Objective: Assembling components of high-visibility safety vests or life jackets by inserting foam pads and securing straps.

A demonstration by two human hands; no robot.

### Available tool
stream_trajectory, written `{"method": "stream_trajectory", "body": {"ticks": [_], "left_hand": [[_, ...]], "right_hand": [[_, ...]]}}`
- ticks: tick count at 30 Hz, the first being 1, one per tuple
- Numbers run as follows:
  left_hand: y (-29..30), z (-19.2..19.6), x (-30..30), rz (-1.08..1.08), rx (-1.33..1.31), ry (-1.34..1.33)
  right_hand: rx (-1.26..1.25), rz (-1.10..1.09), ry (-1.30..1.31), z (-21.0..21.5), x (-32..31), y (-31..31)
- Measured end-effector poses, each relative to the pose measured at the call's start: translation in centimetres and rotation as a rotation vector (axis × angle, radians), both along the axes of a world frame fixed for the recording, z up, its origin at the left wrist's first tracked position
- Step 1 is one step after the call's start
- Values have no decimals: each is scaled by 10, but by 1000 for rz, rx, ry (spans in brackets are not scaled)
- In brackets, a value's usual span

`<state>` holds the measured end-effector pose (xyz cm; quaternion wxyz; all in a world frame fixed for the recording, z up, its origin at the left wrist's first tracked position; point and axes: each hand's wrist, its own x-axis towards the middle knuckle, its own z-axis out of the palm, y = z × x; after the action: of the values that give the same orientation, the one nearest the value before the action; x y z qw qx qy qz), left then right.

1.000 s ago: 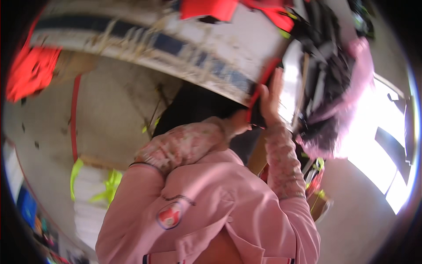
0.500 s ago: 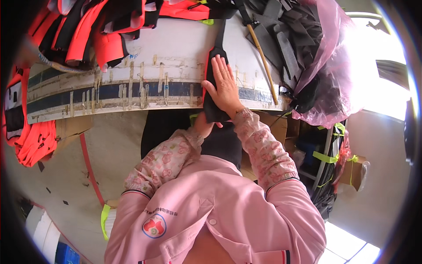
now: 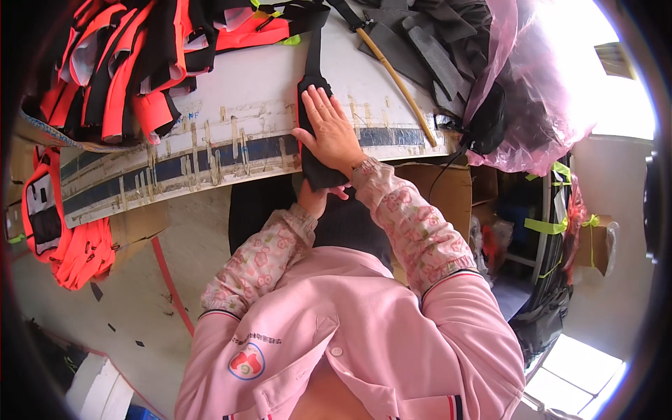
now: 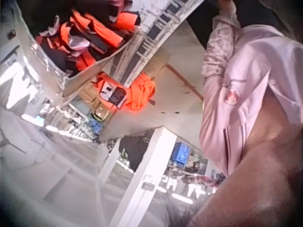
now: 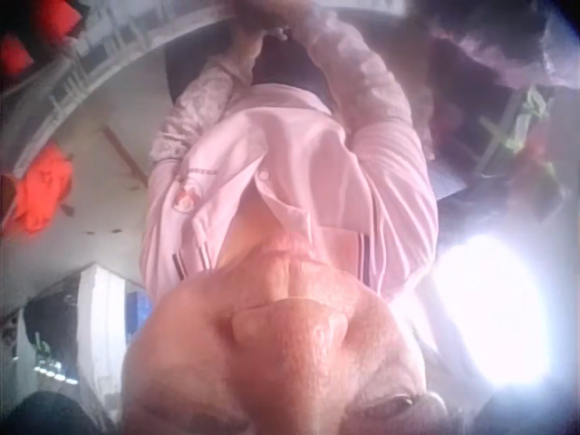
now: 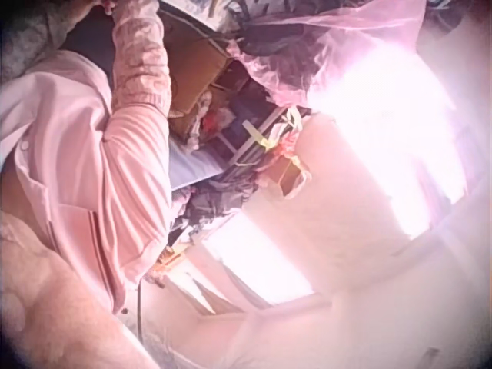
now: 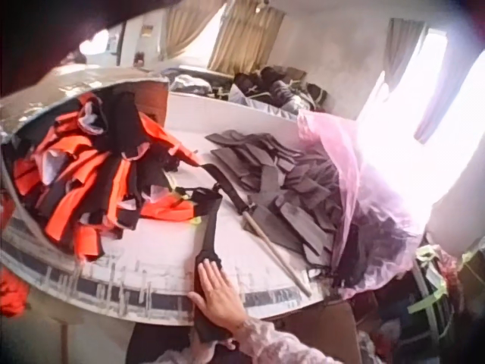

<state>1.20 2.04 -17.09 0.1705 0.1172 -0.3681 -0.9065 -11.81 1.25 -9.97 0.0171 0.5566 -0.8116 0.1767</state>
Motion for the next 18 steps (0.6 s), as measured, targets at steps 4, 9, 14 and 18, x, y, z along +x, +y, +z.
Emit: {"method": "stream_trajectory", "body": {"ticks": [4,9,14,18], "left_hand": [[6,0,-3,4,98,-87],[11,16,-3,38,-11,-206],[-12,26,8,-53,6,-265],[-30,65,-10,-23,-31,-224]], "right_hand": [[-35,7,24,0,-2,2],[-252,68,-107,-4,-10,12],[-630,-246,-309,54,-83,79],[-598,-906,376,84,-208,210]]}}
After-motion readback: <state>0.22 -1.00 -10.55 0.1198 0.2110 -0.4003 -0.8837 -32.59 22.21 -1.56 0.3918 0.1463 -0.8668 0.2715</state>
